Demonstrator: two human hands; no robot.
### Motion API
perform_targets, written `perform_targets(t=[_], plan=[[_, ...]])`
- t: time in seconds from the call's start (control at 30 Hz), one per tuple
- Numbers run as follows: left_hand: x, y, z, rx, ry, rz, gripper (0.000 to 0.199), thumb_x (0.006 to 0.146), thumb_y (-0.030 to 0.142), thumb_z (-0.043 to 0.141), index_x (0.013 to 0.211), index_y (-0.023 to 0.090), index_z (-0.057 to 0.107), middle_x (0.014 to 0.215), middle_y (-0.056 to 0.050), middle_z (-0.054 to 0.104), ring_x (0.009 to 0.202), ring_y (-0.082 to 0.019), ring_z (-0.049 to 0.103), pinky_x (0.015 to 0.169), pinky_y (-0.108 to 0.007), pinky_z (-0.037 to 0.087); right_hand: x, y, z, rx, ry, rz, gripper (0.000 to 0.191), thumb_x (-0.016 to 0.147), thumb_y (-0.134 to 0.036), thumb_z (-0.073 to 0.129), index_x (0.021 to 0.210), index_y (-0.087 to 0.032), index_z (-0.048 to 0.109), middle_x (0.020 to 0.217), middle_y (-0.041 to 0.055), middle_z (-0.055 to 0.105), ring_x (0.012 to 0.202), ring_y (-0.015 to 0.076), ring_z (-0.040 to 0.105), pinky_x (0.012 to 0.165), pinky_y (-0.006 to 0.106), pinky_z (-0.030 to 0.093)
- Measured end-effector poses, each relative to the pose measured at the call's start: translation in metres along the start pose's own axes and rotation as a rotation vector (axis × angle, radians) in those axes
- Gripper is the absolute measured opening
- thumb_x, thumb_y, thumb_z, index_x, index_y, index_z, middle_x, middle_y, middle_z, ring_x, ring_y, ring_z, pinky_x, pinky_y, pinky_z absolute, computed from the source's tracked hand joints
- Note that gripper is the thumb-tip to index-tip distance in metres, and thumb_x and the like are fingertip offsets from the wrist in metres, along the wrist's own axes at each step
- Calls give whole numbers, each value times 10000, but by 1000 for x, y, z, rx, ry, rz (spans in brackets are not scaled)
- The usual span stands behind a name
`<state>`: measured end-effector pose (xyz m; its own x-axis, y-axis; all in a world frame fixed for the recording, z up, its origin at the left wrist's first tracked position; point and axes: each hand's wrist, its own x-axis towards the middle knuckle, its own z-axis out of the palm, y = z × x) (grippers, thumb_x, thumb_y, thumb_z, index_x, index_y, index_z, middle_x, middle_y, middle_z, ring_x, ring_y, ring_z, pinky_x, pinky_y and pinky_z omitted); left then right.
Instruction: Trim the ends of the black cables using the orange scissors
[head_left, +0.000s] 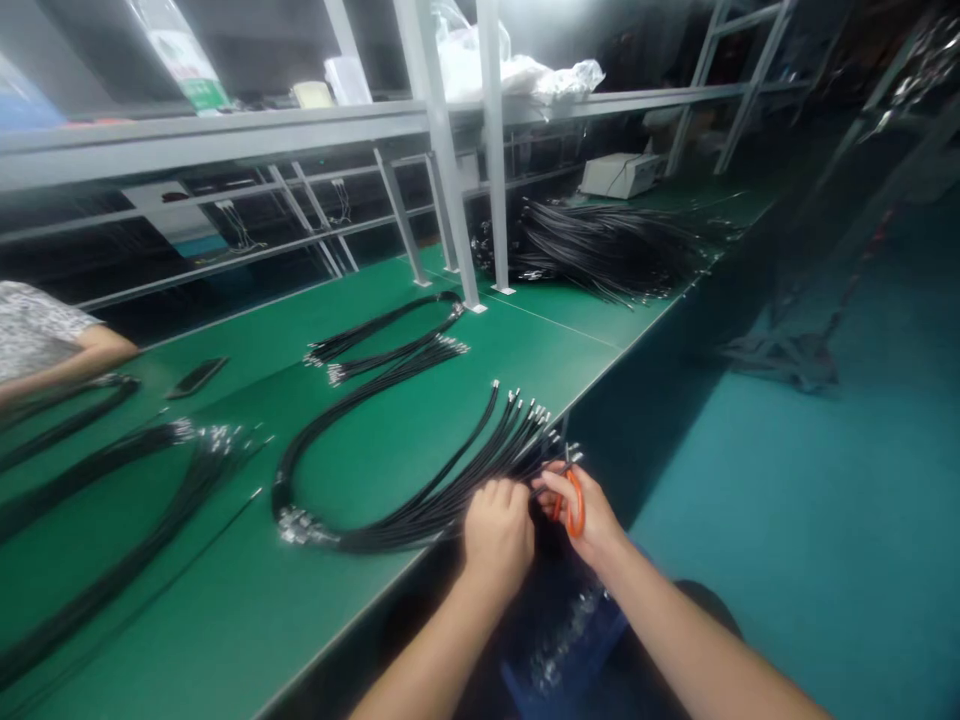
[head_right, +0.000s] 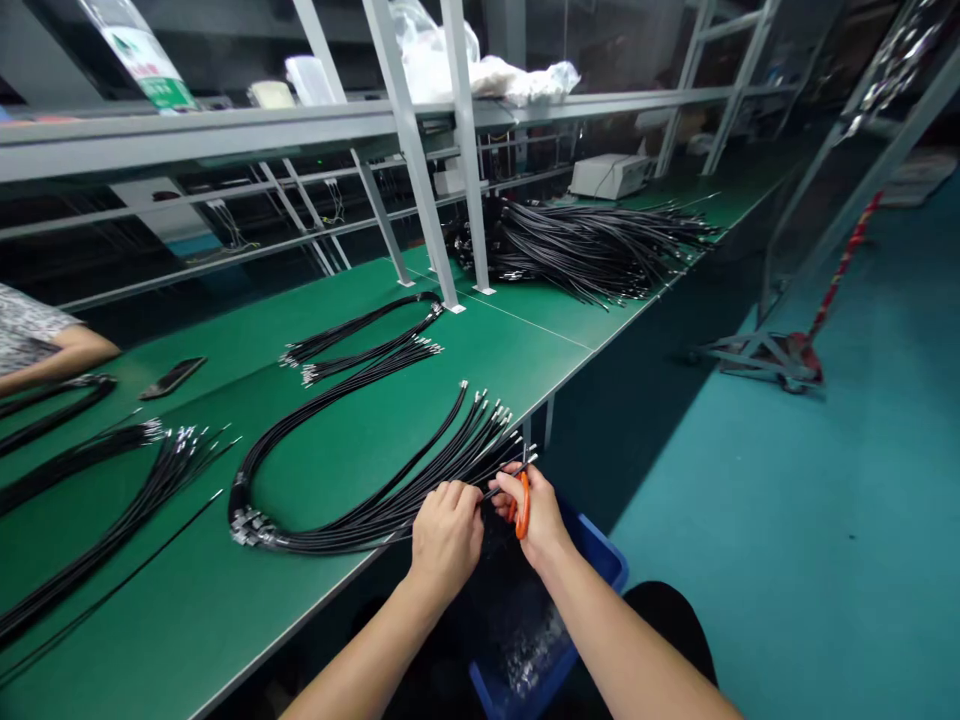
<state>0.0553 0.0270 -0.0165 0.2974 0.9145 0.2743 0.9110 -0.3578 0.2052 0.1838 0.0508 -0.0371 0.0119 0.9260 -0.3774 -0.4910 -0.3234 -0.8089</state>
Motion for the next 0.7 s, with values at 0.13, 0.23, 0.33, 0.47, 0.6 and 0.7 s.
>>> perform_targets(t=[0.13,0.23,0.33,0.47,0.6,0.7], plan=[[0,4,-17,-71,14,-116,245,829,53,433,986,194,556,913,-42,646,811,-192,614,677,-294,433,-14,-11,-17,-42,-25,-25,268,788,-290,704,988,-151,591,732,-1,650,491,85,537,444,194,404],[1,8,-33,-130,1,-149,277,832,65,438,1050,204,536,977,-33,650,837,-187,633,685,-284,450,-23,-19,-33,-99,-14,-17,344,655,-259,807,914,-122,625,586,-5,633,394,80,472,378,191,319],[5,21,-46,-211,-44,-81,251,837,156,518,1075,234,540,992,-8,650,867,-176,631,720,-266,460,-26,-28,-41,-98,13,-76,342,630,-213,813,907,-126,633,567,-12,625,407,78,453,390,194,304],[7,41,-58,-419,-71,13,177,892,229,489,1037,254,587,956,-4,636,831,-158,614,708,-249,452,-40,-38,-39,5,92,-261,300,718,-210,733,976,-189,581,636,-49,610,482,65,447,456,183,335],[-4,49,-62,-570,-37,-19,149,901,196,472,910,228,617,881,-7,603,760,-138,588,673,-237,434,-76,-38,-32,96,78,-351,367,727,-234,709,1052,-212,540,806,-13,646,638,101,542,613,230,438],[-16,50,-60,-604,-79,-40,122,880,174,497,857,213,611,854,-9,593,738,-137,577,658,-235,426,-94,-37,-24,151,79,-407,354,750,-246,704,1056,-238,527,824,-29,631,693,105,571,693,247,459]])
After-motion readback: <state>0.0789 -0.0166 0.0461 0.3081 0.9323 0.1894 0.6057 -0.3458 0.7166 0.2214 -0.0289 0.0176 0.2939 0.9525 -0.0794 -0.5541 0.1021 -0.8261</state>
